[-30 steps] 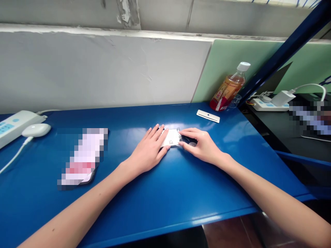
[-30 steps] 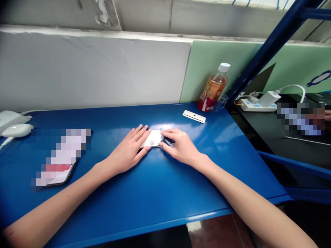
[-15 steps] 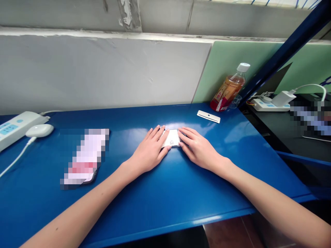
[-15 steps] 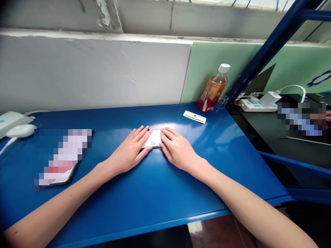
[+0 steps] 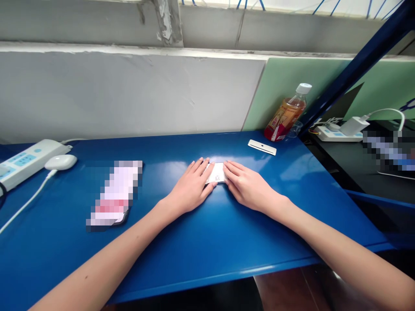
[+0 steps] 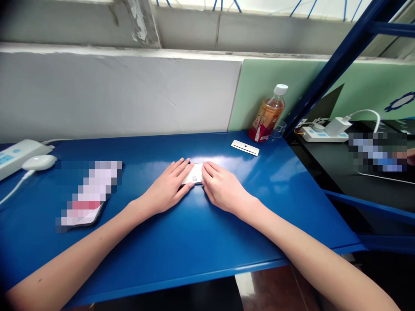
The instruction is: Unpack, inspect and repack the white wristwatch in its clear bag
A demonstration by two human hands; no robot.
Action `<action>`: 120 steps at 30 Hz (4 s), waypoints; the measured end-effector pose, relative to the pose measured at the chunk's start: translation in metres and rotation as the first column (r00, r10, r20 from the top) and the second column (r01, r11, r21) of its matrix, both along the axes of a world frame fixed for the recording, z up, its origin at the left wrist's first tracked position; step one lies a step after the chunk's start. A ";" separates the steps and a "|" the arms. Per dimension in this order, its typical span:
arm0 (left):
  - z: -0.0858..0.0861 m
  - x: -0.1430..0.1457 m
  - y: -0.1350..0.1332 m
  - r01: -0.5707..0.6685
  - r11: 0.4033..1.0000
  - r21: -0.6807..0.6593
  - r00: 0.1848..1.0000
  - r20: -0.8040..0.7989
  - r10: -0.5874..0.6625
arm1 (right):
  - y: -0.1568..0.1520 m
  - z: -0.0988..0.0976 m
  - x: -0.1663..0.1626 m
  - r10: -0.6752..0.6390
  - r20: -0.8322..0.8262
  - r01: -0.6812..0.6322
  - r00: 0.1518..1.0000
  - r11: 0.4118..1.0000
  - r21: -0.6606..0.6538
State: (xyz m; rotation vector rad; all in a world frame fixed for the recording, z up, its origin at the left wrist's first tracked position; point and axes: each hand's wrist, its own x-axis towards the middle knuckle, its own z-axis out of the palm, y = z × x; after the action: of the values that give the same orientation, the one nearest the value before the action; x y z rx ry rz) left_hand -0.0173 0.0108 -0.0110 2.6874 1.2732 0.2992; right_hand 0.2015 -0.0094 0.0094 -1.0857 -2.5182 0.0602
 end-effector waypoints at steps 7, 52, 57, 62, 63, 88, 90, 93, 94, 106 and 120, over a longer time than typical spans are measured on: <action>-0.003 -0.002 0.000 -0.011 1.000 0.006 1.000 0.013 0.011 | 0.031 -0.004 0.013 -0.023 -0.253 -0.024 0.967 0.983 -0.184; 0.012 -0.004 -0.007 0.168 0.982 0.087 0.945 0.269 -0.186 | 0.037 -0.013 0.022 -0.461 -0.686 -0.150 0.564 0.759 -0.633; 0.008 -0.004 -0.006 0.129 0.992 -0.001 0.965 0.229 -0.125 | 0.036 -0.020 0.023 -0.384 -0.637 -0.036 0.668 0.839 -0.543; 0.007 -0.004 -0.006 0.079 0.995 -0.055 0.974 0.219 -0.065 | 0.031 -0.015 0.025 -0.119 -0.418 0.044 0.901 0.982 -0.185; 0.007 -0.004 -0.006 0.079 0.996 -0.050 0.971 0.229 -0.066 | 0.029 -0.013 0.025 -0.069 -0.359 0.014 0.931 0.988 -0.155; 0.007 -0.005 -0.001 0.120 0.992 -0.030 0.988 0.104 -0.116 | 0.023 -0.015 0.047 0.083 -0.054 -0.094 0.995 0.966 -0.242; 0.008 -0.006 0.000 0.102 0.994 -0.047 0.990 0.099 -0.097 | 0.023 -0.015 0.048 0.087 -0.047 -0.097 0.995 0.962 -0.257; 0.010 -0.009 0.002 0.089 0.992 -0.094 0.993 0.092 -0.080 | 0.024 -0.014 0.051 0.088 -0.024 -0.092 0.996 0.948 -0.305; 0.010 -0.010 0.002 0.095 0.990 -0.108 0.992 0.090 -0.085 | 0.025 -0.014 0.052 0.091 -0.019 -0.092 0.996 0.943 -0.319; 0.009 -0.012 0.003 0.098 0.990 -0.102 0.993 0.082 -0.090 | 0.026 -0.015 0.053 0.089 -0.006 -0.086 0.996 0.932 -0.351; 0.006 -0.013 0.003 0.104 0.991 -0.079 0.990 0.108 -0.095 | 0.027 -0.015 0.053 0.120 0.030 -0.102 0.992 0.929 -0.356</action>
State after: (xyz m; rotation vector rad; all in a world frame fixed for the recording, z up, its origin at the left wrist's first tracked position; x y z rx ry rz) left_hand -0.0306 0.0141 -0.0053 2.6162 1.0937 0.3594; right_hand 0.2543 0.0177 -0.0059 -1.0823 -2.6790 0.5446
